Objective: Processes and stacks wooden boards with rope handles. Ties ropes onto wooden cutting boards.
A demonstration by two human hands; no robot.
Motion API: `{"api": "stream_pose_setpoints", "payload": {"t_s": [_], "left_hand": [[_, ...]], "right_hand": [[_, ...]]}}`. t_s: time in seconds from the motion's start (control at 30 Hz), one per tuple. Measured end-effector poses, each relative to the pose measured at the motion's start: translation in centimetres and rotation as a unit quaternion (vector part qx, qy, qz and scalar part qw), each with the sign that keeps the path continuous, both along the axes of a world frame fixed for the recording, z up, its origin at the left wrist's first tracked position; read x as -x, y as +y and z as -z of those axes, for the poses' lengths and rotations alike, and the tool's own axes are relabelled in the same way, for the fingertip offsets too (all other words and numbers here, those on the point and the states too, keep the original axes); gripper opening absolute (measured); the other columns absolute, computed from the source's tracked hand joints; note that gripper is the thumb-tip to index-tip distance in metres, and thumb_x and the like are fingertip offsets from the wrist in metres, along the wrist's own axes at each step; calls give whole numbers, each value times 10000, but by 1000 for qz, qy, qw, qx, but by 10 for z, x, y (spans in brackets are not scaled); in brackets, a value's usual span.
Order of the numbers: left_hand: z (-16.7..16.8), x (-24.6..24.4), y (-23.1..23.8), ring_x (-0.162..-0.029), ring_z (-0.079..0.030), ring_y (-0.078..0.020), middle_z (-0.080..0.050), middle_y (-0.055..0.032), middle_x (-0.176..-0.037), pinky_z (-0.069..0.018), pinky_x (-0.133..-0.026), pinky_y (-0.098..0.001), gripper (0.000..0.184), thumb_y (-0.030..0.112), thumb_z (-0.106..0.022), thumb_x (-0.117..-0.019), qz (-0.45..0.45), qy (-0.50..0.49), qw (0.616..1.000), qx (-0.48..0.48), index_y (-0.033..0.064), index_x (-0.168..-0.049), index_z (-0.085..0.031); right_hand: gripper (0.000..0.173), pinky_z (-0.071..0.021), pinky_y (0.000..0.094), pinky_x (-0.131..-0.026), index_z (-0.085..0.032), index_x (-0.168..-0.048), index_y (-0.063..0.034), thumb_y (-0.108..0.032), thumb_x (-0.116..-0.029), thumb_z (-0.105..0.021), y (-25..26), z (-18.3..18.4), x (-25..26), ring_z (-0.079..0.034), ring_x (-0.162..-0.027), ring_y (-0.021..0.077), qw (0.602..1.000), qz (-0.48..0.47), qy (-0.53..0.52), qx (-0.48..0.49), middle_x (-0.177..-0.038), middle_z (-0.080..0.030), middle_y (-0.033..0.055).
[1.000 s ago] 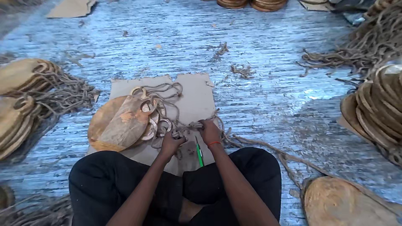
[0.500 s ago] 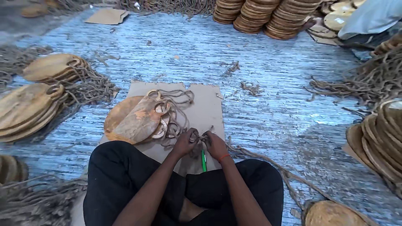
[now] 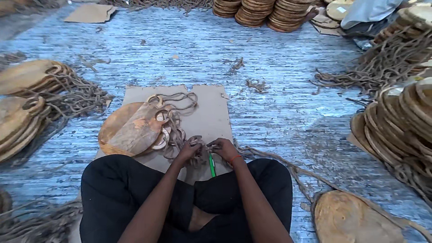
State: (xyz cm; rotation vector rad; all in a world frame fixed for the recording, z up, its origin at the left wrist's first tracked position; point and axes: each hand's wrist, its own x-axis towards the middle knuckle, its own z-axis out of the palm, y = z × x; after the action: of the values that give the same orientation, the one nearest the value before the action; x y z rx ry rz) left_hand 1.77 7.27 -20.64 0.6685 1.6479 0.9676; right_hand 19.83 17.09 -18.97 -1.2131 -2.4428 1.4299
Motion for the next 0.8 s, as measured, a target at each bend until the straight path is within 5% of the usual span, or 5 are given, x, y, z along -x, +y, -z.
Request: {"api": "stream_pose_setpoints", "payload": {"t_s": [0.1,0.23,0.37,0.5,0.8], "left_hand": [[12,1,1,-1052,-665,-282,-659,-184,-1269,-537,-917,-484,493,270,-614,-1048,13,17,1000,-12,205,-1521,-489],[15,0,1,-887,-689,-249,-674,-183,-1126,-585,-820,-431,279,84,-641,-1001,35,36,999,4,52,-1277,-636],[16,-1,3,-924,-712,-272,-707,-176,-1070,-589,-872,-475,339,170,-833,-874,101,139,985,35,35,-1149,-687],[15,-9,5,-1165,-638,-325,-654,-188,-1261,-501,-1024,-523,416,331,-778,-919,173,253,950,65,122,-1273,-716],[12,-19,14,-1211,-620,-344,-615,-176,-1341,-491,-1025,-559,356,332,-568,-1046,217,284,927,113,180,-1349,-678]], "right_hand": [[237,-531,583,-927,-769,-1179,-170,-238,-952,-760,-1,-2,2,-699,-1049,322,997,7,-76,6,-1127,-746,126],[216,-532,613,-859,-761,-1165,-143,-233,-971,-733,-4,-3,2,-698,-993,366,994,29,-107,-9,-1073,-740,167],[232,-526,624,-872,-745,-1175,-115,-243,-985,-709,-6,-7,6,-691,-1028,388,987,24,-156,3,-1097,-732,186],[233,-528,629,-849,-739,-1185,-103,-220,-987,-701,-7,-4,8,-691,-1007,400,986,44,-157,10,-1086,-728,200],[263,-510,657,-834,-732,-1175,-85,-277,-1001,-689,-9,1,14,-675,-1029,428,980,105,-163,39,-1100,-714,225]]}}
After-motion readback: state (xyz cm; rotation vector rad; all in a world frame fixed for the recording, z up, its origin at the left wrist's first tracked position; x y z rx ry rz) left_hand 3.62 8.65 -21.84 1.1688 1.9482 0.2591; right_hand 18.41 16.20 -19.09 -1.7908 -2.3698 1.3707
